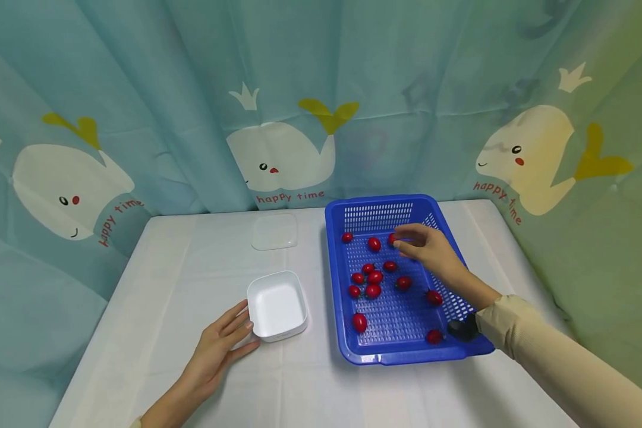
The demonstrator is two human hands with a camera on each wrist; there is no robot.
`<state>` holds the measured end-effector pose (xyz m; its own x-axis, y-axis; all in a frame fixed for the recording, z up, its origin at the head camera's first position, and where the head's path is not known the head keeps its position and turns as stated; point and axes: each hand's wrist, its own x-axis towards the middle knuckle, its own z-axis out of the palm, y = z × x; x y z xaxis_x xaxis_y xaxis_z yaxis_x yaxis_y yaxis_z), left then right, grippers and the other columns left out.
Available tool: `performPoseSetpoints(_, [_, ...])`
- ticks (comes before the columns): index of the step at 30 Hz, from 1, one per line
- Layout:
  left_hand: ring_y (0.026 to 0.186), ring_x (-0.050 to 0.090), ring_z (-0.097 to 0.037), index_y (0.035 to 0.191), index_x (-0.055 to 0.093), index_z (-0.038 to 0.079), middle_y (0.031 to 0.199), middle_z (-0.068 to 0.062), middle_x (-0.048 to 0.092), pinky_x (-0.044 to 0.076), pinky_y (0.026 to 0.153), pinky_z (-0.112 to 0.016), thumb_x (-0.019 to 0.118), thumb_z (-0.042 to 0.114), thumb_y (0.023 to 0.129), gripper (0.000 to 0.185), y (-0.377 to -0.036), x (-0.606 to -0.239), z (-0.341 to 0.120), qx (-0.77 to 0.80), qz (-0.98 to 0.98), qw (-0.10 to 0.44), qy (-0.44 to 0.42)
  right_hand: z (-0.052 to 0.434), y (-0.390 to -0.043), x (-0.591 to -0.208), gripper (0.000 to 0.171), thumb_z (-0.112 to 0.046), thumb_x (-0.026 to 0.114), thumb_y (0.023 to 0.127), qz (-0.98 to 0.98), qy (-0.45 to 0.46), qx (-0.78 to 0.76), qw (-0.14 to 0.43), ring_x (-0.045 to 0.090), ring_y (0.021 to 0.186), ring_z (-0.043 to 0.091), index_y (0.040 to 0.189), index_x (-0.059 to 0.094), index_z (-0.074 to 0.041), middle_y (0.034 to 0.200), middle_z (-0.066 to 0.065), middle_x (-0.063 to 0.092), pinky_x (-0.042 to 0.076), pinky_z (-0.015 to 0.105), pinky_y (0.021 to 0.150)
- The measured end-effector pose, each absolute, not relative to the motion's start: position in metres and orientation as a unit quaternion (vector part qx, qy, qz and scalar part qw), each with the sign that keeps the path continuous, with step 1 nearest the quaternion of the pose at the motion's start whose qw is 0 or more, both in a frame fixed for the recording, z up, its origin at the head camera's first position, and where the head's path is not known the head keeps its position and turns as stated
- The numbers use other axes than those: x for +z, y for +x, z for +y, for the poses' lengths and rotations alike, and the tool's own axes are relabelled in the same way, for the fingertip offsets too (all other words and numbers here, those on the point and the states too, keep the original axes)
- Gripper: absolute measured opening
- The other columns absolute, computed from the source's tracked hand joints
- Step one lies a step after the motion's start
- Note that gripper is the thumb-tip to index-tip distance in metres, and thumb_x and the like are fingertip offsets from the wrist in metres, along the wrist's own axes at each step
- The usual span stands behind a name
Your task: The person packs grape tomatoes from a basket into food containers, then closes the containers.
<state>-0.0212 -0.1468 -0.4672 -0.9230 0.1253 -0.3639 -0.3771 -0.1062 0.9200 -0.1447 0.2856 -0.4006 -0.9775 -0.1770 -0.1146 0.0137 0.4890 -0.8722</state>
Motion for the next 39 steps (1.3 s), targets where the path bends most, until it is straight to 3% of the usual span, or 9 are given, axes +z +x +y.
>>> performPoseSetpoints(3, [0.15, 0.039, -0.048, 0.163, 0.028, 0.005, 0.169, -0.029, 0.024, 0.054, 0.109, -0.053, 0.064, 0.013, 0.103, 0.071, -0.022, -0.469, -0.146, 0.743, 0.64, 0.167, -0.097, 0.28, -0.149, -0.406, 0.053, -0.025, 0.065, 0.105, 0.851, -0.035, -0.513, 0.105, 0.071, 0.116, 0.015, 0.147, 0.051, 0.004, 0.146, 0.03, 0.058, 0.062, 0.034, 0.095])
performPoseSetpoints(5, [0.15, 0.039, -0.047, 0.163, 0.029, 0.006, 0.169, -0.027, 0.025, 0.054, 0.109, -0.052, 0.066, 0.012, 0.102, 0.072, -0.023, -0.469, -0.144, 0.745, 0.638, 0.165, -0.102, 0.277, -0.152, -0.41, 0.052, -0.022, 0.064, 0.105, 0.845, -0.031, -0.524, 0.107, 0.07, 0.118, 0.017, 0.147, 0.05, 0.006, 0.145, 0.031, 0.057, 0.061, 0.038, 0.098])
performPoseSetpoints(9, [0.153, 0.035, -0.046, 0.163, 0.03, 0.007, 0.17, -0.025, 0.027, 0.055, 0.108, -0.049, 0.068, 0.011, 0.1, 0.075, -0.026, -0.471, -0.142, 0.743, 0.641, 0.162, -0.109, 0.272, -0.158, -0.417, 0.05, -0.018, 0.063, 0.105, 0.835, -0.028, -0.539, 0.103, 0.069, 0.106, 0.001, 0.145, 0.05, 0.01, 0.142, 0.035, 0.057, 0.062, 0.035, 0.095])
performPoseSetpoints(12, [0.153, 0.034, -0.046, 0.163, 0.03, 0.007, 0.17, -0.024, 0.028, 0.056, 0.106, -0.047, 0.069, 0.009, 0.099, 0.075, -0.027, -0.472, -0.141, 0.739, 0.645, 0.158, -0.11, 0.27, -0.162, -0.422, 0.051, -0.017, 0.064, 0.105, 0.833, -0.026, -0.543, 0.102, 0.068, 0.102, -0.001, 0.145, 0.05, 0.012, 0.141, 0.036, 0.057, 0.064, 0.031, 0.092])
performPoseSetpoints(14, [0.153, 0.035, -0.046, 0.163, 0.031, 0.007, 0.169, -0.023, 0.029, 0.057, 0.106, -0.047, 0.069, 0.009, 0.099, 0.075, -0.027, -0.473, -0.14, 0.736, 0.649, 0.156, -0.11, 0.269, -0.164, -0.424, 0.052, -0.017, 0.064, 0.105, 0.833, -0.019, -0.543, 0.103, 0.068, 0.105, 0.003, 0.146, 0.049, 0.011, 0.142, 0.035, 0.058, 0.064, 0.031, 0.092])
performPoseSetpoints(21, [0.152, 0.038, -0.043, 0.163, 0.033, 0.008, 0.168, -0.023, 0.032, 0.058, 0.105, -0.045, 0.069, 0.009, 0.099, 0.073, -0.029, -0.474, -0.141, 0.728, 0.66, 0.152, -0.107, 0.267, -0.172, -0.433, 0.053, -0.018, 0.064, 0.105, 0.846, -0.002, -0.524, 0.099, 0.065, 0.124, 0.039, 0.147, 0.049, 0.01, 0.142, 0.034, 0.059, 0.063, 0.035, 0.095])
performPoseSetpoints(23, [0.152, 0.038, -0.043, 0.162, 0.034, 0.008, 0.168, -0.023, 0.032, 0.058, 0.105, -0.045, 0.069, 0.009, 0.099, 0.072, -0.029, -0.474, -0.141, 0.727, 0.662, 0.152, -0.105, 0.267, -0.173, -0.436, 0.053, -0.017, 0.064, 0.105, 0.845, 0.001, -0.525, 0.101, 0.063, 0.127, 0.043, 0.147, 0.048, 0.011, 0.142, 0.034, 0.058, 0.062, 0.036, 0.095])
performPoseSetpoints(36, [0.152, 0.037, -0.044, 0.161, 0.037, 0.01, 0.167, -0.022, 0.036, 0.06, 0.102, -0.041, 0.069, 0.009, 0.099, 0.07, -0.032, -0.477, -0.142, 0.728, 0.661, 0.147, -0.103, 0.262, -0.179, -0.453, 0.048, -0.01, 0.065, 0.103, 0.863, -0.007, -0.499, 0.079, 0.064, 0.124, 0.048, 0.142, 0.052, 0.015, 0.137, 0.037, 0.061, 0.064, 0.035, 0.092])
performPoseSetpoints(39, [0.15, 0.041, -0.043, 0.16, 0.039, 0.009, 0.165, -0.023, 0.039, 0.061, 0.099, -0.038, 0.07, 0.008, 0.098, 0.069, -0.031, -0.478, -0.141, 0.728, 0.664, 0.14, -0.101, 0.26, -0.18, -0.459, 0.047, -0.01, 0.066, 0.102, 0.874, -0.011, -0.48, 0.068, 0.065, 0.124, 0.047, 0.14, 0.054, 0.014, 0.136, 0.036, 0.062, 0.063, 0.04, 0.096])
